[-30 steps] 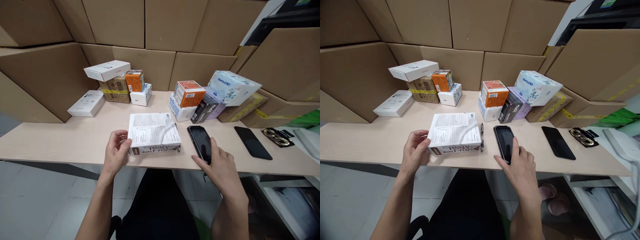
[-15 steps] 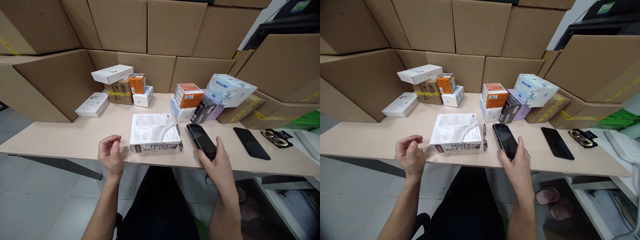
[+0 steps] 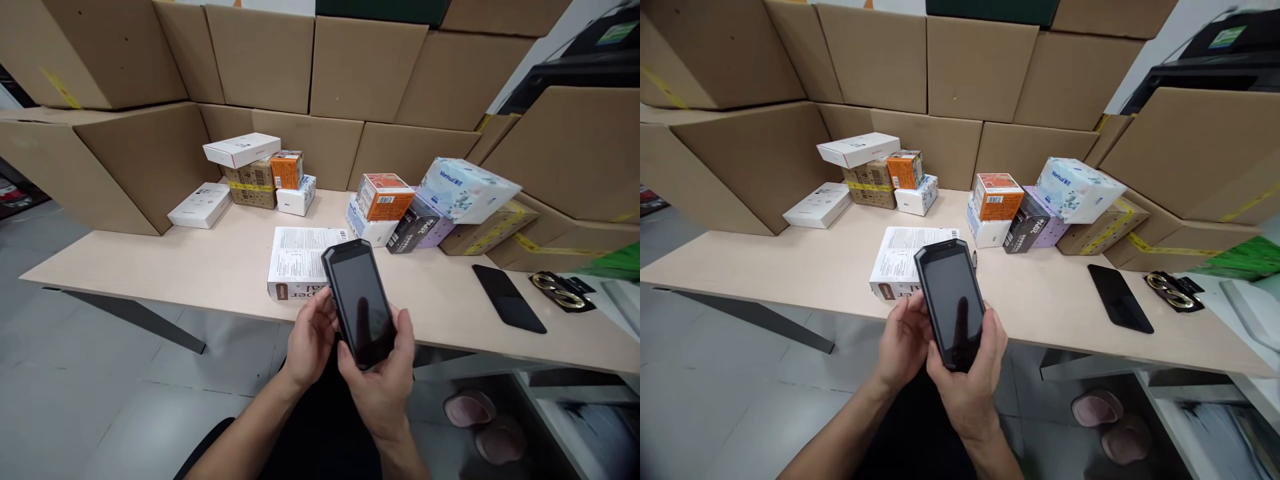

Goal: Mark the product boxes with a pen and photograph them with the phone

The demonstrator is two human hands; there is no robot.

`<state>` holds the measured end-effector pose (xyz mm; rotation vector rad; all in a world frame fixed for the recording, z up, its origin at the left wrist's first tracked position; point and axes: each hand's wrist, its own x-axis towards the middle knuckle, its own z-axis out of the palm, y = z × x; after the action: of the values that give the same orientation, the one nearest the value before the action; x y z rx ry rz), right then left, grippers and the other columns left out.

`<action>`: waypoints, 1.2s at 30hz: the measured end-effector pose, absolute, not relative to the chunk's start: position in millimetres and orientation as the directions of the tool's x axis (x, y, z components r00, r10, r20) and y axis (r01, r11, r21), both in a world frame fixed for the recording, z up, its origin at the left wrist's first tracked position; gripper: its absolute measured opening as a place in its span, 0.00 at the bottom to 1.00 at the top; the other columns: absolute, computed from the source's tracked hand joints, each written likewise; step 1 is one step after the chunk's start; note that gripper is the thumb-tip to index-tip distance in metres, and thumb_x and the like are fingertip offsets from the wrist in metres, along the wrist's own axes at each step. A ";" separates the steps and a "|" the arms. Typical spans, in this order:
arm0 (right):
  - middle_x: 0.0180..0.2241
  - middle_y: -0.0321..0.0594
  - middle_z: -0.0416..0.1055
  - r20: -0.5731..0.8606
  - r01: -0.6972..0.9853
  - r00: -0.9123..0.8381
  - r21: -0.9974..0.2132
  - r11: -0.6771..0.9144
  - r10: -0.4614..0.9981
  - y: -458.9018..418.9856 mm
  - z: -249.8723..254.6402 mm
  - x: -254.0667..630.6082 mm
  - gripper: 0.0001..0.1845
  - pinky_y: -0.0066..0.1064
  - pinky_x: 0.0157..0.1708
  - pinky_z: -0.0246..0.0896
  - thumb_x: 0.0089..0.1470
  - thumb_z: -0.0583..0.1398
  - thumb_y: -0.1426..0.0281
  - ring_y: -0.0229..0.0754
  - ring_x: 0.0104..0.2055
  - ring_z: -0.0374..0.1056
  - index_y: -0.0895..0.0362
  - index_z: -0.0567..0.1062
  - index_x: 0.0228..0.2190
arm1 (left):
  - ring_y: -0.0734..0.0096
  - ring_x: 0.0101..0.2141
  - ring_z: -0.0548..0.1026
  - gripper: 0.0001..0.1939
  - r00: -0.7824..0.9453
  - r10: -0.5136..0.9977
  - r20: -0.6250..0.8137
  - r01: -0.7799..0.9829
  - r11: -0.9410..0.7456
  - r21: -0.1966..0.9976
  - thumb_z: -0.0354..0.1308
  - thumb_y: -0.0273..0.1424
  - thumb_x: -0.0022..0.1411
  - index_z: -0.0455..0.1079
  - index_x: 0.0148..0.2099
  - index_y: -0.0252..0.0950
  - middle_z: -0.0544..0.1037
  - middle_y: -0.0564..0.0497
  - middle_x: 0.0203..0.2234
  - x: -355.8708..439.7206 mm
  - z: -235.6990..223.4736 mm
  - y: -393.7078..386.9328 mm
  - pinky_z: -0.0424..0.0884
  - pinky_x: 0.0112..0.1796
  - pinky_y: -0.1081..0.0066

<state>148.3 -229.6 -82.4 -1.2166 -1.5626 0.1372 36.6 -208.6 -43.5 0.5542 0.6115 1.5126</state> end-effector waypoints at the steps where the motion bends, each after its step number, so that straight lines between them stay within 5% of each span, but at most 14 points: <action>1: 0.63 0.59 0.61 0.708 0.641 0.120 -0.590 0.490 0.696 -231.1 -81.6 143.0 0.53 0.61 0.56 0.67 0.55 0.66 0.63 0.62 0.64 0.63 0.52 0.45 0.71 | 0.50 0.56 0.76 0.25 -0.010 0.999 -0.044 -0.761 0.021 0.648 0.55 0.52 0.64 0.77 0.51 0.39 0.82 0.46 0.48 38.3 -38.6 -207.2 0.73 0.55 0.55; 5: 0.60 0.60 0.64 0.803 0.681 0.088 -0.480 0.553 0.589 -233.3 -76.9 130.1 0.52 0.61 0.53 0.69 0.53 0.68 0.68 0.62 0.61 0.66 0.53 0.50 0.71 | 0.46 0.58 0.75 0.28 0.054 0.996 -0.065 -0.788 0.083 0.611 0.54 0.54 0.63 0.76 0.49 0.36 0.83 0.45 0.46 39.8 -24.8 -207.9 0.71 0.58 0.52; 14: 0.63 0.60 0.61 0.810 0.678 0.069 -0.466 0.568 0.582 -233.5 -74.8 127.0 0.49 0.65 0.54 0.68 0.54 0.67 0.69 0.65 0.64 0.63 0.53 0.52 0.70 | 0.45 0.57 0.76 0.28 0.138 0.989 -0.059 -0.796 0.146 0.588 0.51 0.53 0.63 0.77 0.49 0.36 0.84 0.44 0.44 37.6 -26.5 -205.6 0.74 0.56 0.50; 28: 0.61 0.65 0.64 0.851 0.717 0.034 -0.385 0.581 0.523 -230.4 -75.9 129.6 0.49 0.66 0.50 0.70 0.52 0.69 0.70 0.66 0.62 0.65 0.59 0.55 0.70 | 0.46 0.56 0.77 0.24 0.136 0.985 -0.109 -0.904 0.168 0.392 0.52 0.43 0.64 0.79 0.48 0.31 0.85 0.42 0.43 38.9 -23.0 -203.4 0.70 0.60 0.52; 36: 0.61 0.66 0.63 0.844 0.717 0.028 -0.390 0.578 0.535 -231.2 -77.3 128.7 0.50 0.67 0.51 0.70 0.53 0.69 0.70 0.67 0.62 0.64 0.58 0.53 0.70 | 0.46 0.57 0.76 0.25 0.140 0.983 -0.118 -0.897 0.176 0.405 0.51 0.44 0.64 0.78 0.50 0.31 0.84 0.41 0.44 38.0 -23.1 -203.9 0.70 0.60 0.51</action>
<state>128.7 -231.2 -77.3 -1.0674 -1.6345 -0.1924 38.0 -203.9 -23.1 0.2611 0.3937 1.3803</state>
